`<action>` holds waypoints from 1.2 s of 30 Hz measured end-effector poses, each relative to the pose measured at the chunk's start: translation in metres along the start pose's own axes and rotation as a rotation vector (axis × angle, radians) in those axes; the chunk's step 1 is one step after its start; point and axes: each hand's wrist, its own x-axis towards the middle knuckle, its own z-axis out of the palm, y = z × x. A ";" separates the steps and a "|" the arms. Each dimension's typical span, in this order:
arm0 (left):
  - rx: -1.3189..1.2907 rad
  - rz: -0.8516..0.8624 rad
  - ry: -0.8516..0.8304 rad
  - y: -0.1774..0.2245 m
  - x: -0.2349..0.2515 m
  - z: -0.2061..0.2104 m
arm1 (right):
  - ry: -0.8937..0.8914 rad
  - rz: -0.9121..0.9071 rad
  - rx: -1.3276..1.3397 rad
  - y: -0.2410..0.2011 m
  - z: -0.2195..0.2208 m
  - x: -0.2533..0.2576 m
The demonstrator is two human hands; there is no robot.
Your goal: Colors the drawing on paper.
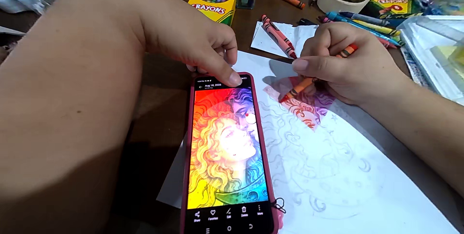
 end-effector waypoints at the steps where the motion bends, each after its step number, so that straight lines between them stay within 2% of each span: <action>1: -0.015 0.027 -0.029 -0.004 0.001 -0.002 | -0.003 -0.001 0.000 0.000 0.000 0.000; 4: -0.032 0.109 -0.128 -0.015 0.002 -0.007 | -0.019 -0.003 0.005 -0.001 -0.001 -0.001; 7: -0.011 0.035 -0.013 -0.008 0.000 -0.002 | -0.003 0.002 -0.007 -0.001 -0.001 -0.001; 11: 0.006 0.032 0.004 -0.008 0.000 -0.001 | -0.037 -0.017 0.011 0.000 -0.003 -0.001; 14: 0.012 0.127 -0.106 -0.018 0.003 -0.007 | -0.008 -0.028 -0.002 0.001 -0.001 -0.001; 16: 0.013 0.112 -0.137 -0.015 0.002 -0.008 | -0.017 -0.021 -0.005 0.000 -0.001 -0.001; 20: -0.011 -0.004 0.010 0.001 0.000 0.001 | -0.017 -0.005 0.006 -0.001 -0.001 0.000; 26: 0.013 0.036 -0.032 -0.011 0.001 -0.004 | -0.030 -0.013 0.012 0.000 -0.003 -0.001; 30: -0.020 0.084 -0.155 -0.014 0.002 -0.009 | 0.007 0.013 -0.014 -0.002 0.001 -0.001; 33: -0.005 0.030 -0.028 -0.008 0.001 -0.003 | -0.019 0.009 -0.004 -0.002 -0.002 -0.001; 36: -0.009 -0.019 -0.005 0.002 0.000 0.000 | 0.001 0.005 -0.017 -0.002 -0.001 -0.001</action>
